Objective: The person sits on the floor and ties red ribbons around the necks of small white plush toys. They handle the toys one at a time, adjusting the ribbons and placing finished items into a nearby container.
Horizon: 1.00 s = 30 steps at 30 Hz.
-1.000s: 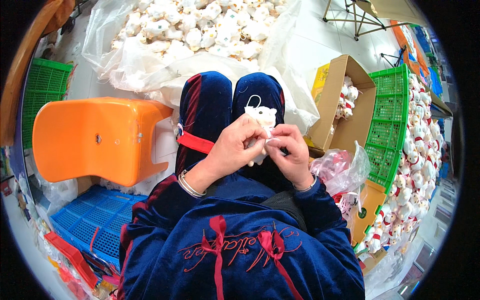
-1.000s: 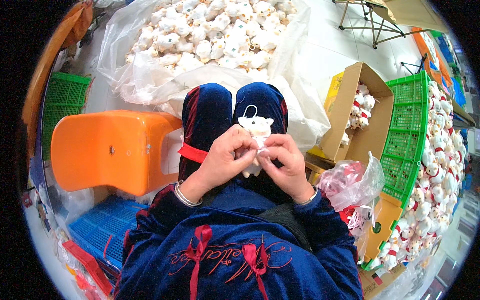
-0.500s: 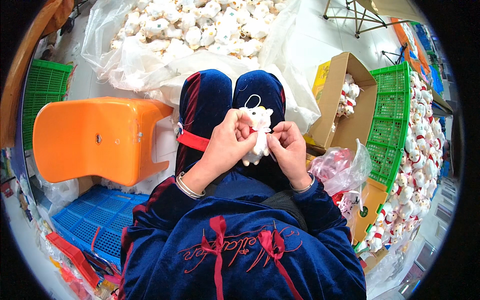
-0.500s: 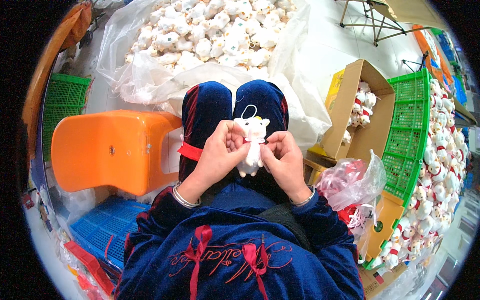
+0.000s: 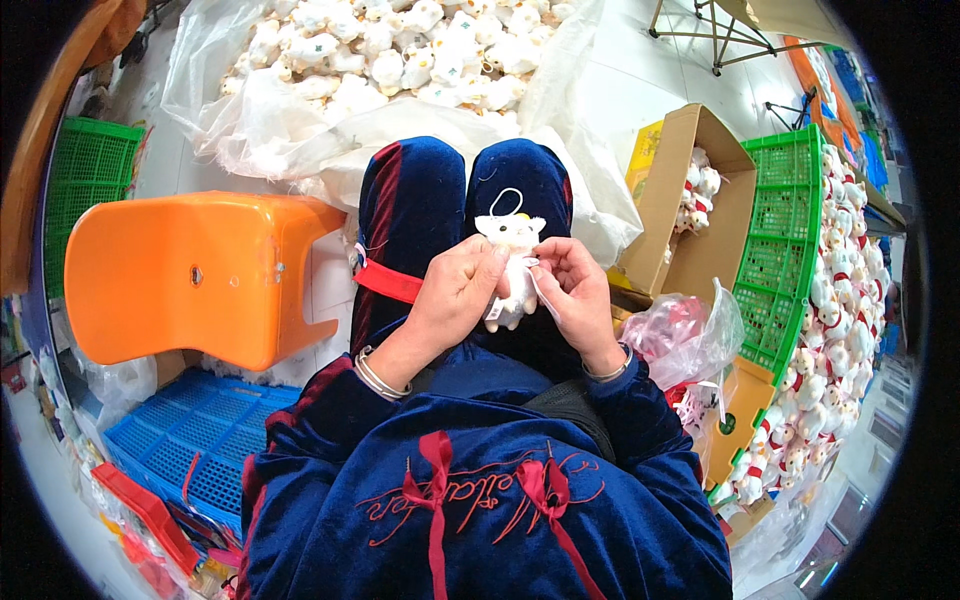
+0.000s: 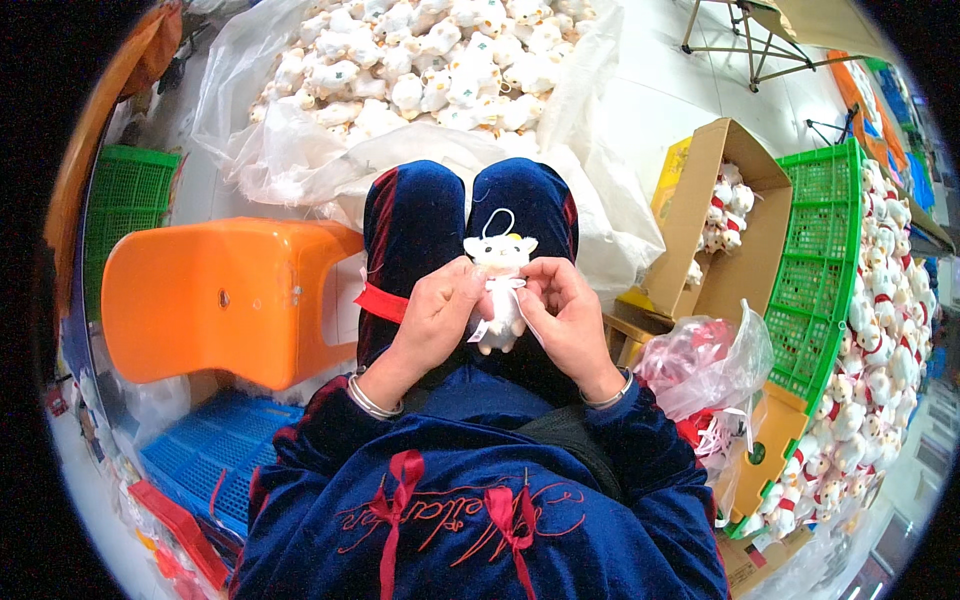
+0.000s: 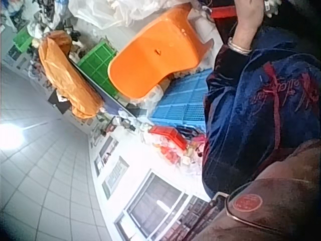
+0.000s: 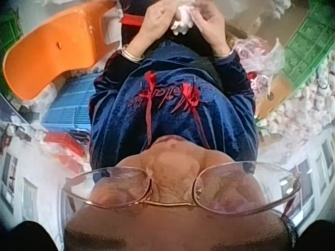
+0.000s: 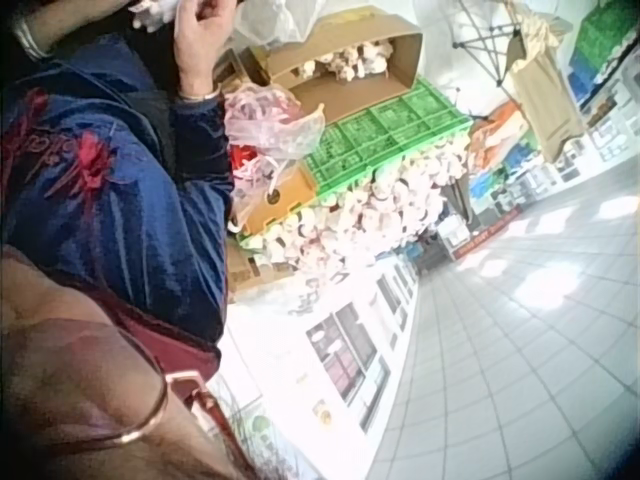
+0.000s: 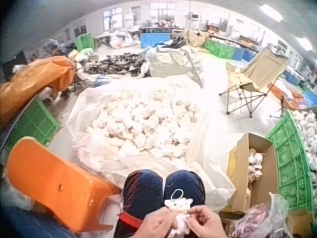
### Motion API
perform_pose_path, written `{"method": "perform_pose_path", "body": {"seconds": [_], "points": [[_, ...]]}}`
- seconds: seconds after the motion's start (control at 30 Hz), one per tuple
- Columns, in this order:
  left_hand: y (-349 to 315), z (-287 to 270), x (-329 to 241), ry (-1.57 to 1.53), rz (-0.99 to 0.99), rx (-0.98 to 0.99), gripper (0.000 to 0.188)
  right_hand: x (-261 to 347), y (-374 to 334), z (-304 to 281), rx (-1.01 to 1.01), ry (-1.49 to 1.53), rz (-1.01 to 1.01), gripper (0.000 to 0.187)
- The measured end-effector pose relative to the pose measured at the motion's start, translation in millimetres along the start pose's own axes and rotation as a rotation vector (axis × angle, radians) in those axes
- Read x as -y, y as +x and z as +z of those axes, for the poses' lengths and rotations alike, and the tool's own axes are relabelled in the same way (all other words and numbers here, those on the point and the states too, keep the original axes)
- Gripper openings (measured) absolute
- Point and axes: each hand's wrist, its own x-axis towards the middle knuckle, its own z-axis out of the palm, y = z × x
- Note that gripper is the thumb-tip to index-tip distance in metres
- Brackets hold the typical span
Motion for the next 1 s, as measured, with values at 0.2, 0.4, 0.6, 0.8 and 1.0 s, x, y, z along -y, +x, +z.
{"method": "perform_pose_path", "body": {"seconds": [0.2,0.4,0.6,0.8,1.0], "points": [[-2.9,-2.2,-9.2,0.261,-0.238,-0.035,0.025,13.7,7.4,-1.3,0.094,-0.173,0.098,0.010],[-0.7,-4.1,-15.3,0.168,-0.410,0.004,0.022,5.3,11.6,-2.6,0.121,-0.152,-0.001,0.015],[-4.8,-5.6,-10.1,0.159,-0.337,0.020,0.025,7.8,10.6,-4.3,0.150,-0.312,-0.025,0.018],[-1.2,-10.0,-19.8,0.230,-0.412,0.026,0.027,9.3,6.1,1.2,0.169,-0.387,-0.108,0.015],[5.0,-19.8,-21.1,0.144,-0.523,0.115,0.024,17.5,3.8,3.7,0.201,-0.461,-0.072,0.014]]}}
